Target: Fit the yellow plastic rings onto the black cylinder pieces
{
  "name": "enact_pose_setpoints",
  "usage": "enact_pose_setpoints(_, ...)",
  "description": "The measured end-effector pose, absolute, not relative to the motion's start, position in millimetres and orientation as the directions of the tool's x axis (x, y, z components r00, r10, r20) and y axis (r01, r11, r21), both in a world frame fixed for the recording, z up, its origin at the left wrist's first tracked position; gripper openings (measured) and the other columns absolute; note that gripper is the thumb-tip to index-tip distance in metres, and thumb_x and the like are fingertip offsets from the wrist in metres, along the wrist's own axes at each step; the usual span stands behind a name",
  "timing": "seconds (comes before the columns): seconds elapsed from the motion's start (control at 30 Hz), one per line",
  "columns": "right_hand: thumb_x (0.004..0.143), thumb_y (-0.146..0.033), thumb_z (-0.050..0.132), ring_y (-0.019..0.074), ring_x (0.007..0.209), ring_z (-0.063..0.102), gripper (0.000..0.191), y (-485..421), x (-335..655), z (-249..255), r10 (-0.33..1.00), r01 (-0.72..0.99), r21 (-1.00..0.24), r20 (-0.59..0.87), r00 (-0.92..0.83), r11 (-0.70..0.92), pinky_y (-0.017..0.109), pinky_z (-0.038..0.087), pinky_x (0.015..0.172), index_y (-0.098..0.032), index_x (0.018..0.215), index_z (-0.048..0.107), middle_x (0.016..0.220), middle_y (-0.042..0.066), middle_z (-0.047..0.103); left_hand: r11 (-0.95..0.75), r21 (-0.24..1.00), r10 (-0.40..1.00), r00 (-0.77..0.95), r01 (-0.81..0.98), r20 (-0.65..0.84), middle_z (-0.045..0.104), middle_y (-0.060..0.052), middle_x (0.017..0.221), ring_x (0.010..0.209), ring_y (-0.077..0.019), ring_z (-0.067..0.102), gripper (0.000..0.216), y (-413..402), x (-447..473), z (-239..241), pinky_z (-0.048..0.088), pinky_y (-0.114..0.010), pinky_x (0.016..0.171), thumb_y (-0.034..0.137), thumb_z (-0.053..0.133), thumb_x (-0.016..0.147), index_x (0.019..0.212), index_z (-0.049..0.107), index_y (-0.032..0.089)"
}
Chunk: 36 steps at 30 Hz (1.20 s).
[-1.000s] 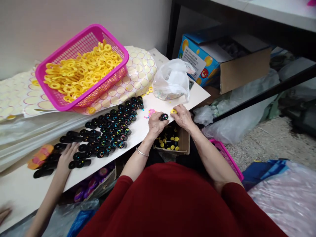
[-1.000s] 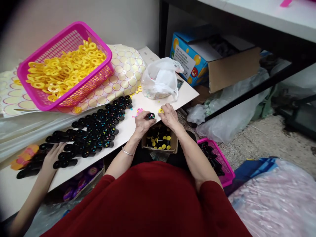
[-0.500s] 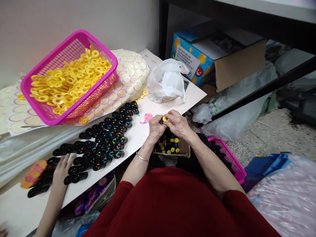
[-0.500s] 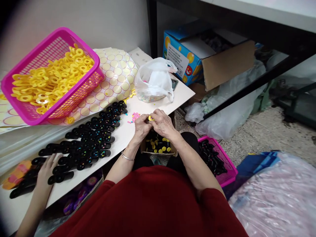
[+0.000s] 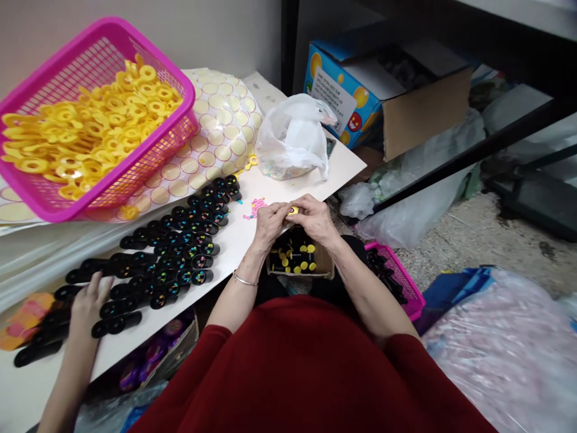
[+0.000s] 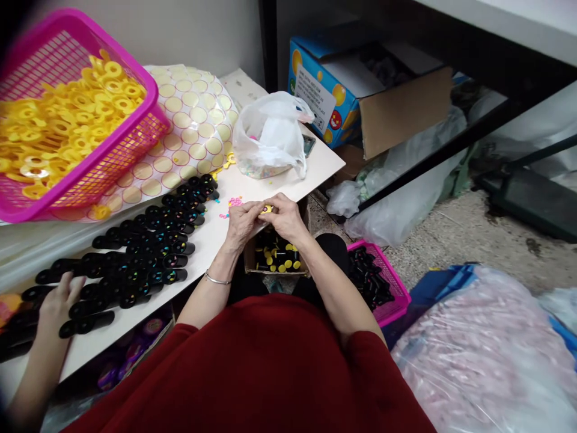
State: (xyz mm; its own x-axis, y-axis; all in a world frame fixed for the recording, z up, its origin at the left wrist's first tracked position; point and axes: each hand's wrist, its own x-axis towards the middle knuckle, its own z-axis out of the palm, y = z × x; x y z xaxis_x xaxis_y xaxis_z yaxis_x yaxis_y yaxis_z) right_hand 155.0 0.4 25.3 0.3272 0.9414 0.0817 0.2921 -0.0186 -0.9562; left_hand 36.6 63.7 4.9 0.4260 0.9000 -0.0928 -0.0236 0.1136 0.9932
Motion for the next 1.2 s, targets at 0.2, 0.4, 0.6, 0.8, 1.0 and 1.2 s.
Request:
enact_pose_setpoints(0.2, 0.068, -0.042, 0.066, 0.0102, 0.056, 0.053, 0.025, 5, 144, 13, 0.849, -0.173, -0.979, -0.18, 0.498, -0.106, 0.022, 0.043, 0.048, -0.019, 0.078, 0.071, 0.069, 0.0, 0.061, 0.085, 0.996, 0.929, 0.36, 0.018, -0.086, 0.063, 0.0, 0.059, 0.049, -0.0078, 0.05, 0.024, 62, 40, 10, 0.039, -0.02, 0.048, 0.036, 0.068, 0.067, 0.07, 0.071, 0.012)
enact_pose_setpoints(0.4, 0.064, -0.04, 0.07, 0.0064, 0.041, 0.05, 0.026, 7, 135, 15, 0.79, -0.394, -0.899, -0.38, 0.482, -0.192, 0.019, 0.041, 0.034, -0.016, 0.073, 0.066, 0.063, -0.001, 0.062, 0.149, 0.988, 0.909, 0.396, -0.026, -0.127, 0.058, 0.002, 0.055, 0.045, -0.0055, 0.045, 0.022, 58, 40, 9, 0.035, -0.018, 0.044, 0.035, 0.066, 0.07, 0.069, 0.069, 0.013)
enact_pose_setpoints(0.6, 0.062, -0.04, 0.074, 0.0078, 0.042, 0.055, 0.027, 7, 133, 11, 0.767, -0.4, -0.897, -0.389, 0.51, -0.188, 0.019, 0.049, 0.036, -0.016, 0.071, 0.066, 0.06, -0.001, 0.062, 0.124, 0.992, 0.936, 0.333, -0.017, -0.111, 0.06, 0.001, 0.059, 0.052, -0.0076, 0.048, 0.022, 55, 45, -4, 0.039, -0.019, 0.049, 0.035, 0.063, 0.071, 0.069, 0.067, 0.014)
enact_pose_setpoints(0.8, 0.058, -0.041, 0.078, 0.0069, 0.039, 0.053, 0.031, 6, 131, 14, 0.76, -0.458, -0.877, -0.394, 0.517, -0.144, 0.018, 0.049, 0.035, -0.016, 0.068, 0.064, 0.055, -0.002, 0.06, 0.092, 0.996, 0.94, 0.33, -0.016, -0.081, 0.059, 0.001, 0.061, 0.054, -0.0077, 0.049, 0.025, 54, 45, -8, 0.04, -0.019, 0.05, 0.038, 0.061, 0.075, 0.071, 0.067, 0.014)
enact_pose_setpoints(1.0, 0.065, -0.044, 0.075, 0.0078, 0.045, 0.058, 0.034, -2, 136, 15, 0.835, -0.441, -0.888, -0.337, 0.434, -0.129, 0.019, 0.053, 0.042, -0.015, 0.08, 0.066, 0.062, -0.001, 0.064, 0.155, 0.983, 0.913, 0.394, -0.097, -0.106, 0.059, 0.001, 0.063, 0.049, -0.0057, 0.046, 0.028, 57, 42, -9, 0.037, -0.019, 0.048, 0.04, 0.062, 0.075, 0.077, 0.069, 0.013)
enact_pose_setpoints(1.2, 0.066, -0.035, 0.073, 0.0097, 0.045, 0.06, 0.026, 1, 136, 11, 0.818, -0.406, -0.905, -0.329, 0.472, -0.129, 0.021, 0.054, 0.042, -0.015, 0.081, 0.067, 0.066, 0.001, 0.066, 0.099, 0.994, 0.918, 0.389, -0.047, -0.073, 0.063, -0.001, 0.069, 0.056, -0.0075, 0.051, 0.025, 57, 43, -4, 0.04, -0.02, 0.053, 0.037, 0.06, 0.075, 0.073, 0.069, 0.014)
